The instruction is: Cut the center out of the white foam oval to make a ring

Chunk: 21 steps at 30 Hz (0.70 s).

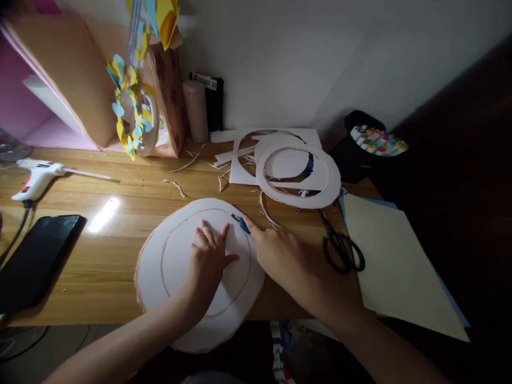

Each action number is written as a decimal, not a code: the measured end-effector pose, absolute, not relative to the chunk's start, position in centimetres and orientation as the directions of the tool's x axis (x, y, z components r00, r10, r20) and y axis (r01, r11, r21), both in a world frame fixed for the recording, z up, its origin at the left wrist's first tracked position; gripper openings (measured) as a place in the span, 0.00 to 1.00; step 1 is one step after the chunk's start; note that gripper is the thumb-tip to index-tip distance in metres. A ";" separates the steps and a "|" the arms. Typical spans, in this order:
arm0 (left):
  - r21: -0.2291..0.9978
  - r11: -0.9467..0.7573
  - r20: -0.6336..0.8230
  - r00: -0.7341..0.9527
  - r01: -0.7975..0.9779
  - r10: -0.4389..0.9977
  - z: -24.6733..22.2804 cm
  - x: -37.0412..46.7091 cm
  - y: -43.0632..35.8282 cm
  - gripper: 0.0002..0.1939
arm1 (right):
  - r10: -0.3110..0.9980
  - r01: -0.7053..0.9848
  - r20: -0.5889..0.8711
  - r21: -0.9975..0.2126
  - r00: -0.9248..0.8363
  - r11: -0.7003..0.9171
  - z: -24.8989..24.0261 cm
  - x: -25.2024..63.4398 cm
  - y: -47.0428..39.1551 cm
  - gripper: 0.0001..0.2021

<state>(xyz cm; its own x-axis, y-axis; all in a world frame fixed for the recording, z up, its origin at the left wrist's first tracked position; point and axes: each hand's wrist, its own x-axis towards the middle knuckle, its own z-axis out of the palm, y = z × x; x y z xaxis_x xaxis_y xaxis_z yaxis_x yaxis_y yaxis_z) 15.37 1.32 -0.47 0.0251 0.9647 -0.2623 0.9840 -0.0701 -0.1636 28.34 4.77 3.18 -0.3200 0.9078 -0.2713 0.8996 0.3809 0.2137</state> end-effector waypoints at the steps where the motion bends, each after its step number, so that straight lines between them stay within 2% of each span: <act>1: -0.157 -0.072 -0.263 0.028 0.985 0.964 -0.4 15.4 1.3 0.42 | 0.909 0.900 -0.270 0.215 -0.317 0.378 3.3 28.3 4.6 0.26; 8: -0.191 -0.069 -0.193 0.032 0.979 0.981 -0.9 15.3 0.9 0.40 | 0.912 0.917 -0.331 0.228 -0.243 0.327 4.4 29.5 3.2 0.24; 16: -0.172 -0.075 -0.220 0.036 0.982 0.975 -1.2 15.3 1.3 0.41 | 0.940 0.965 -0.251 0.069 -0.229 0.253 3.6 31.3 2.3 0.24; 21: -0.210 -0.083 -0.199 0.040 0.974 0.979 -1.3 15.2 1.4 0.40 | 0.928 0.952 -0.253 0.068 -0.272 0.297 3.2 30.0 3.3 0.23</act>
